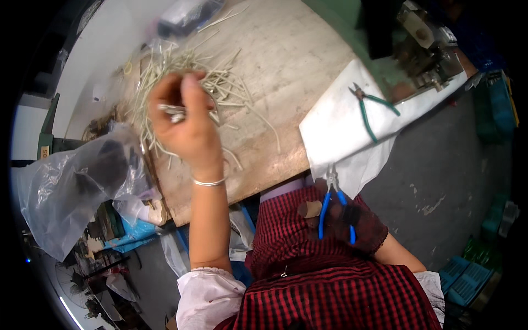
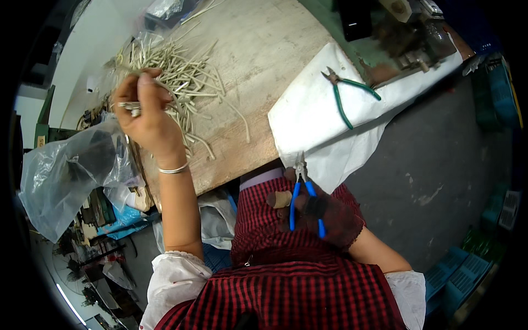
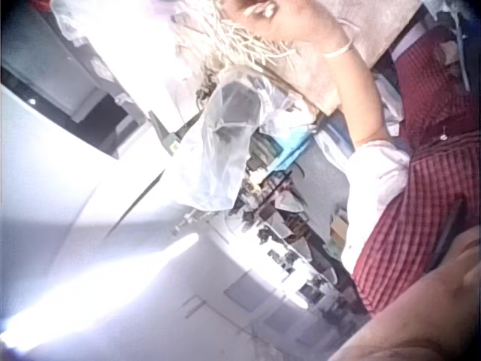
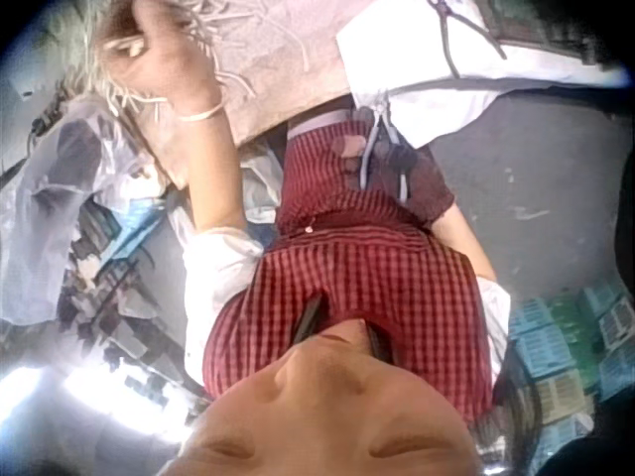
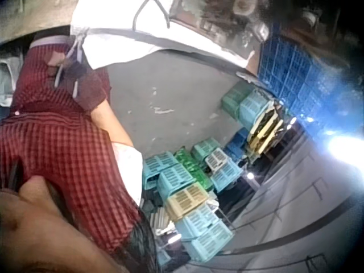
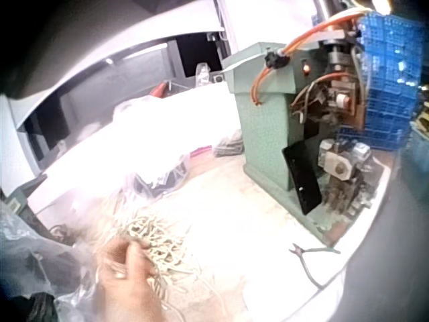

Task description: The person sits on the floor and repeatedly picks up thin white rods from a wooden board. Using pliers, they trim the ends of the rods and place the trimmed pieces back onto the board. The process is continuous and repetitive throughout the clip.

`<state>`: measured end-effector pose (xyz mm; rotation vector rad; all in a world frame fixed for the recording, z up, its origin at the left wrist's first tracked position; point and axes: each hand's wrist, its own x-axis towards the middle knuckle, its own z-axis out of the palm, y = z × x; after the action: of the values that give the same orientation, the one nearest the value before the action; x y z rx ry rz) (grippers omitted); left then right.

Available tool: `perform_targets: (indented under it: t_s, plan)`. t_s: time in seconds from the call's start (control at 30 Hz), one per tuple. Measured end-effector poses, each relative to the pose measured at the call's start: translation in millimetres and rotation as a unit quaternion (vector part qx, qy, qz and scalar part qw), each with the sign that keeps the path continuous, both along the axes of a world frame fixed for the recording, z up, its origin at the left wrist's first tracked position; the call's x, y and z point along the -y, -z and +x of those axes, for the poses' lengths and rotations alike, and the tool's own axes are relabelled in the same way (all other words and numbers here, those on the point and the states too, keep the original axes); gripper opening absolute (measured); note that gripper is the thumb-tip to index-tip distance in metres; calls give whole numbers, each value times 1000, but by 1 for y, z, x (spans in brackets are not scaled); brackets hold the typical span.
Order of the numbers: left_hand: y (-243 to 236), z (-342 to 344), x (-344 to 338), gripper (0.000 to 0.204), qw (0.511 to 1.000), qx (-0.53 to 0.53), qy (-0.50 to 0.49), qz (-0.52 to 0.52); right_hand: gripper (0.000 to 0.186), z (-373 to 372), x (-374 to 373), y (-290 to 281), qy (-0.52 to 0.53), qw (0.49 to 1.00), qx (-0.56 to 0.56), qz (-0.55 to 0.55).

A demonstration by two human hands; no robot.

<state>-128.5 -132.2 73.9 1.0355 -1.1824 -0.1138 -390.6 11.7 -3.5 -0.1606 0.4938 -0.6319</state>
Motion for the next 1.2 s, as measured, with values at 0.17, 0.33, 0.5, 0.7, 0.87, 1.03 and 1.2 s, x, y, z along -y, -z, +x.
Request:
perform_targets:
  t_s: [0.17,0.33,0.5,0.7,0.87,1.03,1.2]
  plan:
    - [-4,20,-33,27,974,-111,83,178,59,6,-10,-19,-141,806,-389,-424]
    - [1,-25,-137,36,854,-146,244,437,62,5,2,-58,-122,654,-509,-546]
    - [2,-31,-181,40,764,-316,374,419,64,15,14,-84,-59,542,-550,-633]
    - [-16,-26,-181,45,726,-325,389,464,54,18,16,-102,-55,426,-608,-668]
    - [-21,-26,-174,40,712,-315,374,504,61,12,16,-104,-138,317,-632,-694]
    - [-31,-14,-169,32,654,-319,388,566,55,1,26,-122,-194,285,-582,-737]
    - [-33,-16,-158,38,564,-301,434,635,34,-18,43,-110,-122,156,-514,-834]
